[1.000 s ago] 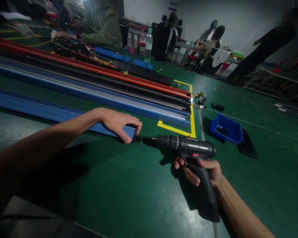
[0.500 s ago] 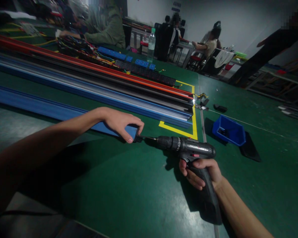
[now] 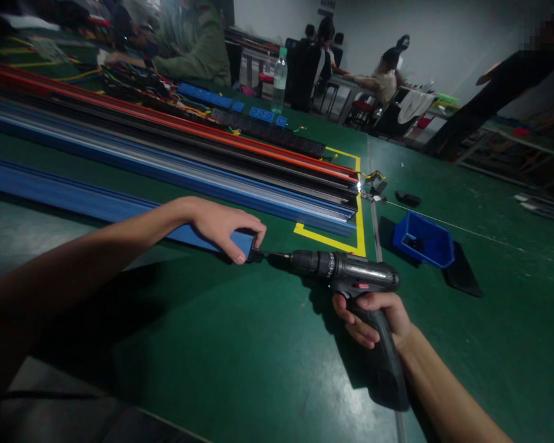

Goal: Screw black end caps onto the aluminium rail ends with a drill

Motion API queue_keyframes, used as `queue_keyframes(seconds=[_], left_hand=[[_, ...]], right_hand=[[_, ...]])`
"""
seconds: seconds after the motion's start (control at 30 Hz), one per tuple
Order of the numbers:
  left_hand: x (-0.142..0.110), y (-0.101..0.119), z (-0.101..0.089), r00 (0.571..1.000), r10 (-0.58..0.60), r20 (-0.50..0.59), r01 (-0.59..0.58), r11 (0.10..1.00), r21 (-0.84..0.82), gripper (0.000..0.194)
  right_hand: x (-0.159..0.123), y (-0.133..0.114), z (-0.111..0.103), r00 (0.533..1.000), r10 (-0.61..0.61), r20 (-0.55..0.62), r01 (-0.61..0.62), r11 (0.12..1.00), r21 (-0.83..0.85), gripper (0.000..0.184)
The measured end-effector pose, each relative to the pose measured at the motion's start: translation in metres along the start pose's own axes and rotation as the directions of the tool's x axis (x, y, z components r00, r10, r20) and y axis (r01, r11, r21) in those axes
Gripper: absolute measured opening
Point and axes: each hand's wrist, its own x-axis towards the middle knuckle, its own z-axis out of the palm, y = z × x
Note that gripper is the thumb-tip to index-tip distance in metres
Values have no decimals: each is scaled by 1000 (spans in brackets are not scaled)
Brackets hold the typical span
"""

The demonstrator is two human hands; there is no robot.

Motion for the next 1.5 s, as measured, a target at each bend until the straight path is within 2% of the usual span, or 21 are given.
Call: queue_keyframes(seconds=[0.3, 0.67, 1.17, 1.43, 1.5], left_hand=[[1, -2, 0, 1000, 1, -2, -1, 1000, -5, 46], [0, 0, 0, 999, -35, 9, 35, 999, -14, 46], [0, 0, 0, 1000, -26, 11, 25, 1000, 6, 47], [0, -1, 0, 1000, -25, 7, 25, 1000, -3, 47], [0, 0, 0, 1000, -30, 8, 31, 1000, -5, 47]], right_hand=[[0, 1, -3, 1000, -6, 7, 6, 1000, -5, 32], [-1, 0, 0, 1000, 4, 6, -5, 1000, 3, 26], [1, 2, -2, 999, -38, 35, 38, 999, -4, 30], [1, 0, -2, 1000, -18, -17, 18, 999, -39, 33], [1, -1, 1, 999, -13, -36, 12, 999, -47, 40]])
